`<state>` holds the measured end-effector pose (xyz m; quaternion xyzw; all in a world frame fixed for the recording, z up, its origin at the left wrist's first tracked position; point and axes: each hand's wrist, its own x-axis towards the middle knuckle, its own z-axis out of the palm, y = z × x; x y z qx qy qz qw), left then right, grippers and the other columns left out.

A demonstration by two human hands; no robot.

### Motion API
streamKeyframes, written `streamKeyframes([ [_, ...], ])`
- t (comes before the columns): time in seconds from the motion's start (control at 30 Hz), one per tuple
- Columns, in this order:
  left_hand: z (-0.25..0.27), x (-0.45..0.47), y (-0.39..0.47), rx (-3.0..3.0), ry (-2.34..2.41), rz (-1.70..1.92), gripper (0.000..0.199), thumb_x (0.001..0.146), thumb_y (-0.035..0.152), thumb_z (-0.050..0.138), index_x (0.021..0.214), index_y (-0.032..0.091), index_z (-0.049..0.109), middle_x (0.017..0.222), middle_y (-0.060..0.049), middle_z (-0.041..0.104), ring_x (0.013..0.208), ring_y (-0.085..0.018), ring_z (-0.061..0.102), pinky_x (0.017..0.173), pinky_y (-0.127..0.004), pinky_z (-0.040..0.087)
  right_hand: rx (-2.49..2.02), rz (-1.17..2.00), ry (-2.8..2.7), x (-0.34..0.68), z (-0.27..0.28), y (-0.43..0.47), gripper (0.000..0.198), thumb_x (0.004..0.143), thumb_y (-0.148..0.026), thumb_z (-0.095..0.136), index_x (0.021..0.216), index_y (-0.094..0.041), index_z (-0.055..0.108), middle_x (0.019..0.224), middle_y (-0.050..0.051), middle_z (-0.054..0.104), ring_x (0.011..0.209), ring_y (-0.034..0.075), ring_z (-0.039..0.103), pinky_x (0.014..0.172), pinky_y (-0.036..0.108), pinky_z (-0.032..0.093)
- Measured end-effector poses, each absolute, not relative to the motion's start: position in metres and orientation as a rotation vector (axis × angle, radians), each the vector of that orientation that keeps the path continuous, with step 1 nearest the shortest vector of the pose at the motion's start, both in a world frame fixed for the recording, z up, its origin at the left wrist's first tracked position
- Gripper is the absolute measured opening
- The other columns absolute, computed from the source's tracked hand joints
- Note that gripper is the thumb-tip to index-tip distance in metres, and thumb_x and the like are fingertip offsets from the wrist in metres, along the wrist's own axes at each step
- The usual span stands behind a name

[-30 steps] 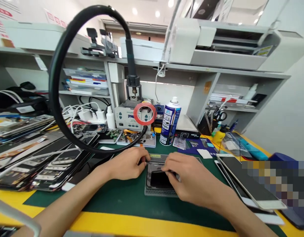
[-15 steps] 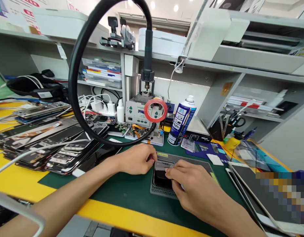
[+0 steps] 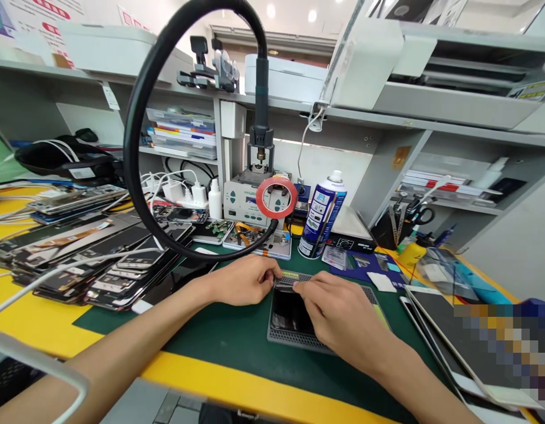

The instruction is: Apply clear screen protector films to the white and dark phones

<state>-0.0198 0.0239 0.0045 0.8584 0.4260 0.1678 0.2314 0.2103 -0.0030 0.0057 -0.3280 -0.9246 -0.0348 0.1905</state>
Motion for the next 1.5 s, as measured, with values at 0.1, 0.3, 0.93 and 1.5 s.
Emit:
streamKeyframes([
  [0.1, 0.004, -0.021, 0.025, 2.357, 1.168, 0.464, 0.025, 0.085, 0.015, 0.049, 0.105, 0.013, 0.064, 0.073, -0.002, 0.066, 0.062, -0.015, 0.058, 0.055, -0.023, 0.038, -0.874, -0.059, -2.55, 0.214, 0.011, -0.005, 0.02, 0.09, -0.008, 0.05, 0.095, -0.019, 0.066, 0.083, 0.006, 0.067, 0.078, 0.019, 0.057, 0.066, 0.03, 0.037],
  [0.3, -0.001, -0.021, 0.027, 2.396, 1.166, 0.504, 0.027, 0.082, 0.013, 0.05, 0.105, 0.013, 0.065, 0.073, -0.002, 0.067, 0.062, -0.015, 0.059, 0.055, -0.022, 0.038, -0.831, 0.012, -2.648, 0.215, 0.013, -0.016, 0.022, 0.081, -0.006, 0.054, 0.091, -0.022, 0.065, 0.074, 0.001, 0.062, 0.068, 0.017, 0.05, 0.06, 0.03, 0.029],
  [0.93, 0.01, -0.021, 0.022, 2.28, 1.258, 0.407, 0.019, 0.07, 0.012, 0.052, 0.081, 0.016, 0.067, 0.06, 0.001, 0.061, 0.052, -0.012, 0.051, 0.046, -0.021, 0.033, -0.875, -0.203, -2.71, 0.203, -0.004, -0.014, 0.02, 0.085, -0.002, 0.048, 0.078, -0.019, 0.058, 0.072, 0.004, 0.059, 0.072, 0.02, 0.047, 0.065, 0.034, 0.03],
  [1.5, 0.009, -0.02, 0.023, 2.199, 1.207, 0.42, 0.019, 0.068, 0.014, 0.051, 0.079, 0.014, 0.066, 0.063, 0.001, 0.059, 0.056, -0.012, 0.048, 0.05, -0.021, 0.034, -0.907, -0.323, -2.662, 0.201, -0.004, -0.007, 0.021, 0.089, -0.002, 0.048, 0.087, -0.015, 0.065, 0.075, 0.006, 0.064, 0.077, 0.022, 0.055, 0.063, 0.034, 0.034],
])
